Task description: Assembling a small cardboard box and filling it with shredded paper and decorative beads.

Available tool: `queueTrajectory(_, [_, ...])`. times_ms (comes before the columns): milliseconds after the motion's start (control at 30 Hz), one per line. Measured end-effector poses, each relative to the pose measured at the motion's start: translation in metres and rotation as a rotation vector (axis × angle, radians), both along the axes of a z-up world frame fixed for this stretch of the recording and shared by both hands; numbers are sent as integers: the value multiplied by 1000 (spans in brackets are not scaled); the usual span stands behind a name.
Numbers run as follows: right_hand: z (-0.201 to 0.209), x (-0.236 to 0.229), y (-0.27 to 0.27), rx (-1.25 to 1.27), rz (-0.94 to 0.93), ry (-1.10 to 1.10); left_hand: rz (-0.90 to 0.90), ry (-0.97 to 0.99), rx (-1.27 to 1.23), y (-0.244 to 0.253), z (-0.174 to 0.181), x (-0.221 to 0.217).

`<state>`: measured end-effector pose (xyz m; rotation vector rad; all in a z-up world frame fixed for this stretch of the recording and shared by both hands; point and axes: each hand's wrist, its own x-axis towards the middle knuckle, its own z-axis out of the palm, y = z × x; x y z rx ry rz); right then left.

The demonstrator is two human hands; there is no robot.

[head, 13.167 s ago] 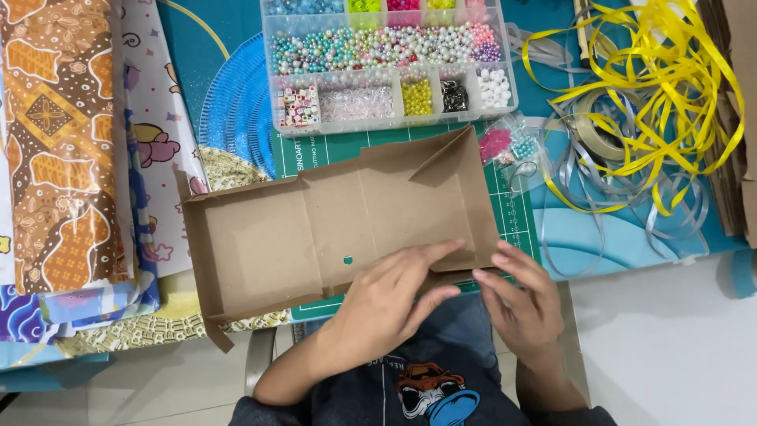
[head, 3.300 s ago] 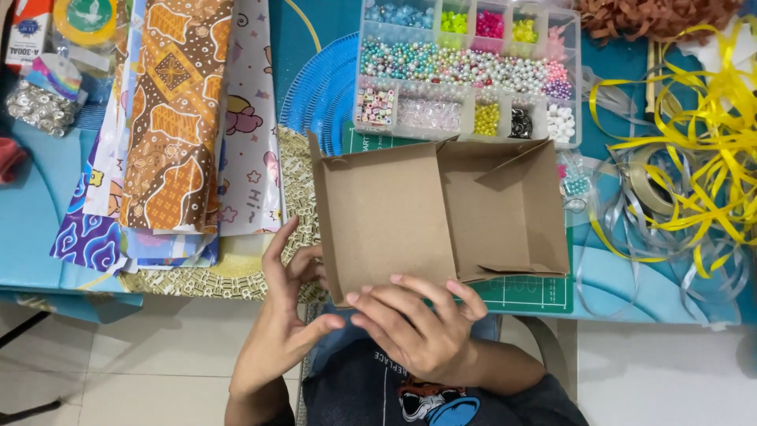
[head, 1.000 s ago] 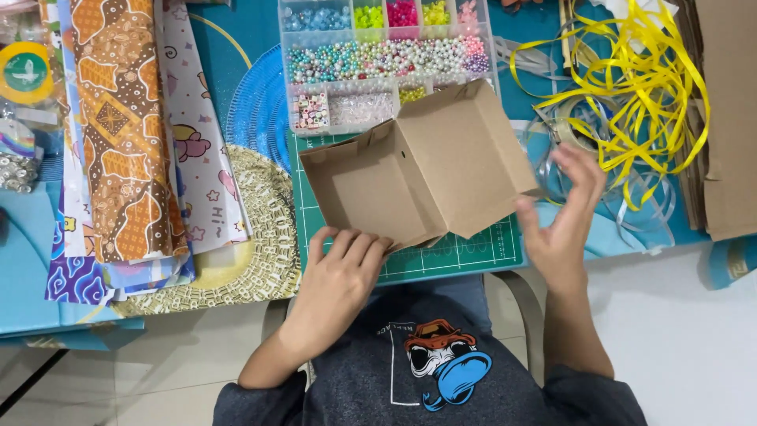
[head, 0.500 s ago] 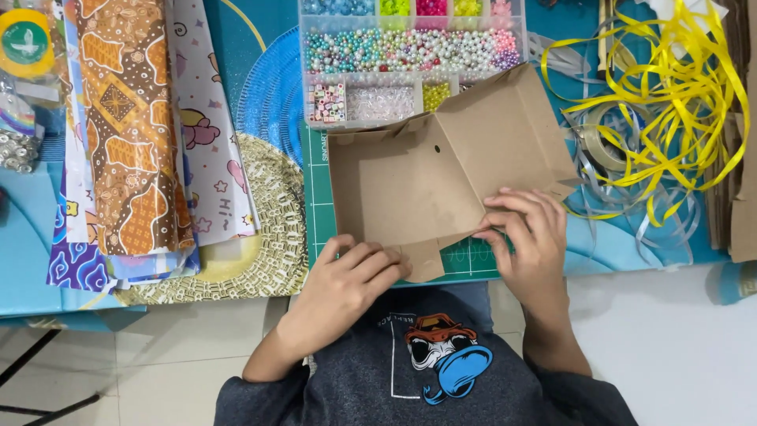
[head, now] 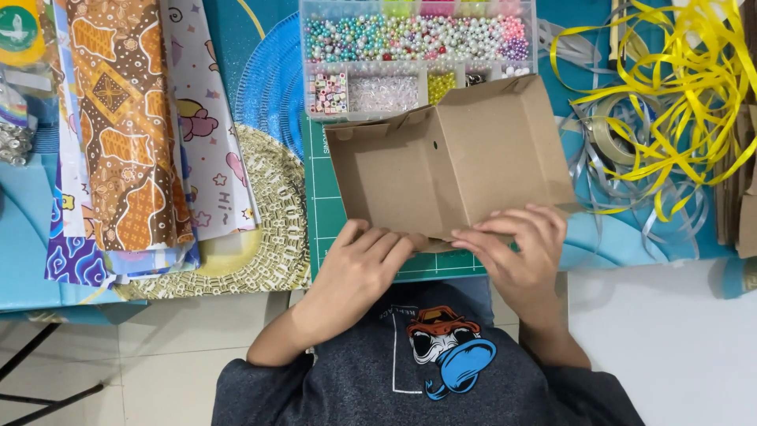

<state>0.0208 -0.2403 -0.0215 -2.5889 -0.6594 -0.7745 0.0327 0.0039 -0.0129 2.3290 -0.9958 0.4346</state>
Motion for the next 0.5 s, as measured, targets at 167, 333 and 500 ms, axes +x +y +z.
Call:
queueTrajectory(167, [-2, -2, 8, -31, 58, -82, 50, -33, -2, -5, 0, 1])
queueTrajectory(333, [-7, -9, -7, -93, 117, -96, 20, 19, -133, -7, 16, 3])
queueTrajectory(500, [-31, -11, -21, -250, 136, -364, 10, 3, -158, -14, 21, 10])
